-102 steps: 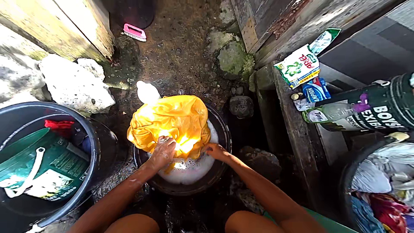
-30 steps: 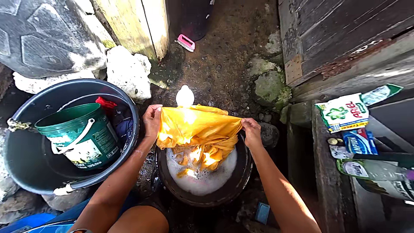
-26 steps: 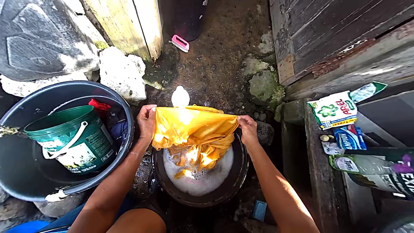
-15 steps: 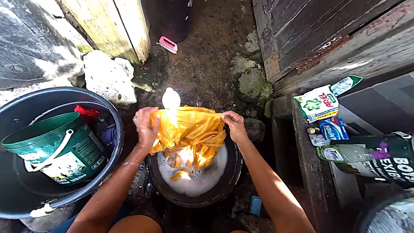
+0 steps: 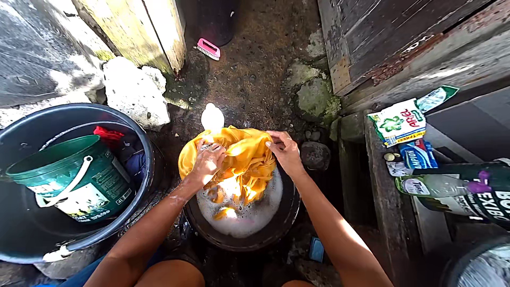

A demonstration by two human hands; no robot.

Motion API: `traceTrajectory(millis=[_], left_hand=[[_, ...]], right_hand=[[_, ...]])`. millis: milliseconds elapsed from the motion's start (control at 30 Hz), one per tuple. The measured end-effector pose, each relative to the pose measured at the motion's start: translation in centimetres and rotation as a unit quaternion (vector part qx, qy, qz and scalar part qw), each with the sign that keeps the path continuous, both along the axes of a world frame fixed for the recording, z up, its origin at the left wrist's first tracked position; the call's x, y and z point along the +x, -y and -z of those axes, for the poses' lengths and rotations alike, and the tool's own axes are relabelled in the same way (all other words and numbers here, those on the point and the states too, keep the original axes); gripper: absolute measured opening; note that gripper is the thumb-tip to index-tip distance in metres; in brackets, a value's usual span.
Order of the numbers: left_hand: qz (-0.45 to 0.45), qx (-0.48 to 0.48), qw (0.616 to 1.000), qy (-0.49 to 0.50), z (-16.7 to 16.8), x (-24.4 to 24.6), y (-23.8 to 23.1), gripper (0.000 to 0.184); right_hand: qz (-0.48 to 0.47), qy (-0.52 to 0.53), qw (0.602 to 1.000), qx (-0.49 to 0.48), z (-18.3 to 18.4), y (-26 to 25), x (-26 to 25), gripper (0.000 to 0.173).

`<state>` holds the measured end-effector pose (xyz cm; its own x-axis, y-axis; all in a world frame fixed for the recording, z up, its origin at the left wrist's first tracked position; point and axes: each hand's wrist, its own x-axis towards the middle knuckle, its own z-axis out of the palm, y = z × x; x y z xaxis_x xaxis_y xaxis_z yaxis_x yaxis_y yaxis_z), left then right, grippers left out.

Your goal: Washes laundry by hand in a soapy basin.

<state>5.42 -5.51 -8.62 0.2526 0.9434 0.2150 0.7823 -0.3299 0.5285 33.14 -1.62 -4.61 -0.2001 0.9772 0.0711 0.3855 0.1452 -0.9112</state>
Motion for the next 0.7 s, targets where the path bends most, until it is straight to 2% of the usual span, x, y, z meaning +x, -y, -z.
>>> traceTrajectory(millis=[67,167,267,367,500,600,700], left_hand=[[-0.025,0.002,0.999,0.042,-0.7,-0.7,0.1,0.016],[-0.054,-0.004,0.996,0.071,-2.0,-1.7,0.3,0.014],[-0.066,-0.001,0.99,0.121,-2.3,-2.3,0.5,0.013],[-0.084,-0.016,0.973,0.215,-2.7,-2.8,0.8,0.013],[-0.136,-0.07,0.928,0.34,-3.6,-4.1,1.7,0.016],[-0.189,-0.059,0.887,0.417,-3.9,-5.1,1.9,0.012],[-0.21,-0.033,0.869,0.447,-4.2,-5.9,1.9,0.011]], right_hand=[[0.05,0.114,0.992,-0.018,1.8,-0.1,0.5,0.047],[0.076,0.216,0.969,-0.098,4.9,1.0,0.6,0.062],[0.041,0.352,0.92,-0.166,6.9,2.3,0.5,0.065],[0.002,0.391,0.897,-0.209,7.6,2.5,1.3,0.055],[0.019,0.267,0.941,-0.206,5.4,2.3,3.8,0.028],[0.046,0.196,0.965,-0.166,3.4,2.5,6.3,0.018],[0.052,0.305,0.942,-0.127,2.0,3.0,7.1,0.015]])
